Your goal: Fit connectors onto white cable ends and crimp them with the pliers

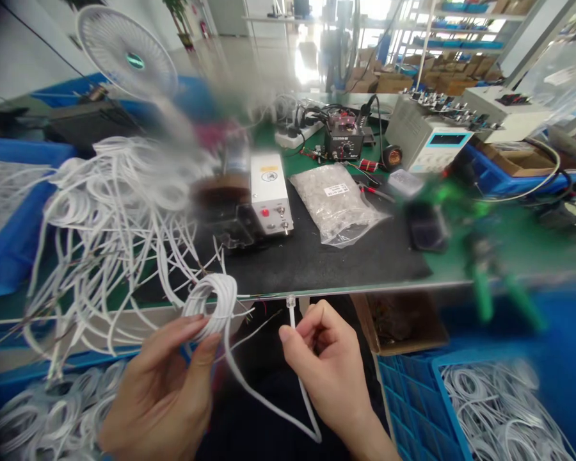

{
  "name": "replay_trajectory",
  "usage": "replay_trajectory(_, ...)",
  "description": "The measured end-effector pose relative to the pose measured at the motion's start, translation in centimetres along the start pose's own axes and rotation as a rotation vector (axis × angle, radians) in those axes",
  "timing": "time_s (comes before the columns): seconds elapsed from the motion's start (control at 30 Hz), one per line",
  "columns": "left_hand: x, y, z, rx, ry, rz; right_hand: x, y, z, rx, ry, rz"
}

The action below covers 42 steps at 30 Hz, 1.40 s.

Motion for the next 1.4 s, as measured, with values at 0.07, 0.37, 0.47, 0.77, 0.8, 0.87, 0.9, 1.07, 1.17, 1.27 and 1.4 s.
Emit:
replay_trajectory(0.07,-0.6,0.2,0.2,0.005,0.065,-0.061,0.0,0.3,-0.2,0.008,0.017,0.015)
replay_trajectory(0.37,-2.6,0.6,1.6,-0.018,0.19,-0.234,-0.5,1.3,-0.3,0.015,0.089,0.059)
replay_trajectory(0.47,-2.7,0.3,2.1,-0.06,0.19,-0.27,-0.6,1.3,-0.3,0.025,0.104,0.055)
replay_trajectory(0.77,-3.1,0.1,2.6,-0.111,0.197,-0.318,-0.6,1.4,-0.6,0.03,0.145,0.072)
replay_trajectory(0.8,-3.1,0.2,2.7,-0.111,0.197,-0.321,-0.7,1.4,-0.6,0.029,0.149,0.071)
replay_trajectory(0.87,-3.1,0.3,2.7,-0.107,0.2,-0.33,-0.7,1.5,-0.7,0.027,0.153,0.074)
replay_trajectory(0.9,-3.0,0.3,2.7,-0.103,0.202,-0.334,-0.7,1.5,-0.7,0.027,0.154,0.074)
replay_trajectory(1.07,-2.7,0.4,2.8,-0.095,0.204,-0.34,-0.7,1.7,-0.9,0.025,0.154,0.074)
replay_trajectory(1.17,-2.6,0.5,2.9,-0.096,0.196,-0.337,-0.7,1.8,-0.9,0.026,0.156,0.071)
replay_trajectory(1.27,-2.6,0.6,2.9,-0.094,0.195,-0.337,-0.7,1.8,-1.0,0.031,0.163,0.074)
replay_trajectory(1.4,-2.6,0.6,2.9,-0.09,0.194,-0.339,-0.8,1.8,-1.0,0.037,0.164,0.077)
Point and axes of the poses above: each hand's wrist, its own y-axis away from the middle knuckle, its own x-axis out of the back of the hand, z = x × y, the point moved 2 cm from there along -y, towards the middle knuckle, and after that the axes turned 13 degrees about -x, right-handed, at the moved point
